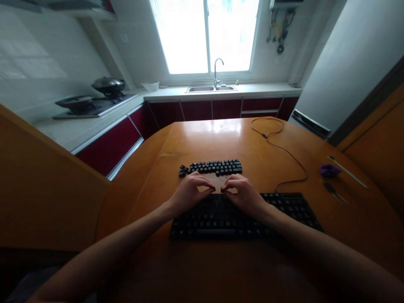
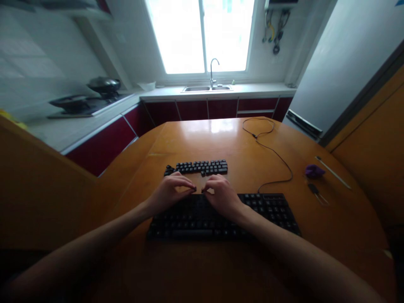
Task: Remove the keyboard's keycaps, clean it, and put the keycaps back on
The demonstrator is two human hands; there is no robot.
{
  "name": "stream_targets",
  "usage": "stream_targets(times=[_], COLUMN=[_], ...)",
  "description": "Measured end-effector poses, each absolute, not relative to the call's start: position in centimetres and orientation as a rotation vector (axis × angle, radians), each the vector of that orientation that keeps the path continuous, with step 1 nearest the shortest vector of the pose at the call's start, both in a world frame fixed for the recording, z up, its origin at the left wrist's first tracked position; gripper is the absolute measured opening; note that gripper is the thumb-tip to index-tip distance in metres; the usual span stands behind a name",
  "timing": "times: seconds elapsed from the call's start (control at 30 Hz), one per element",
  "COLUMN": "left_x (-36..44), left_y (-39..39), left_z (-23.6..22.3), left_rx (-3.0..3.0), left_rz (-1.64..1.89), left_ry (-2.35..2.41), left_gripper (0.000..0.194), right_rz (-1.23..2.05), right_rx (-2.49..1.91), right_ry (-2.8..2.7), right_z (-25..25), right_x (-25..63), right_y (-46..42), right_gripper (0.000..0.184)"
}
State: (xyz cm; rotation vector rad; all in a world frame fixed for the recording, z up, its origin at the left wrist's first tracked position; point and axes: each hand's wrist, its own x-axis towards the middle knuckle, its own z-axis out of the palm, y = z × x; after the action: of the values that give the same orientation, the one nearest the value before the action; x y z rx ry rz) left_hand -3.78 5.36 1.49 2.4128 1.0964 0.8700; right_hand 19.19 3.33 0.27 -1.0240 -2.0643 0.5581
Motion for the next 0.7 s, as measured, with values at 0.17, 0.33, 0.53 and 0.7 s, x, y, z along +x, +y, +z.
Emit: stream_targets(times=[0.17, 0.33, 0.53, 0.7], left_x=[-3.3, -2.8, -3.0, -3.0], left_y=[1.1, 0.7, 0.5, 0.4], left_z=[1.7, 1.6, 1.4, 1.0], left_rx=[2.342, 2.371, 2.360, 2.438], left_rz=[0.641, 0.601, 0.604, 0.605], left_ry=[0.929, 0.857, 0.834, 0.857], left_gripper=[0.007, 0.007, 0.008, 0.009], right_rz=[0.816, 0.832, 0.828, 0.809], right_rx=[-1.031, -1.011, -1.009, -0.996], right_ry=[-1.953, -1.989, -2.002, -2.034], right_z=[-0.8, -1.4, -1.4, -1.5], right_x=[20.2, 19.6, 19.5, 19.6], right_y=[-1.1, -2.3, -2.5, -2.6], right_gripper=[0.014, 0.016, 0.014, 0.014])
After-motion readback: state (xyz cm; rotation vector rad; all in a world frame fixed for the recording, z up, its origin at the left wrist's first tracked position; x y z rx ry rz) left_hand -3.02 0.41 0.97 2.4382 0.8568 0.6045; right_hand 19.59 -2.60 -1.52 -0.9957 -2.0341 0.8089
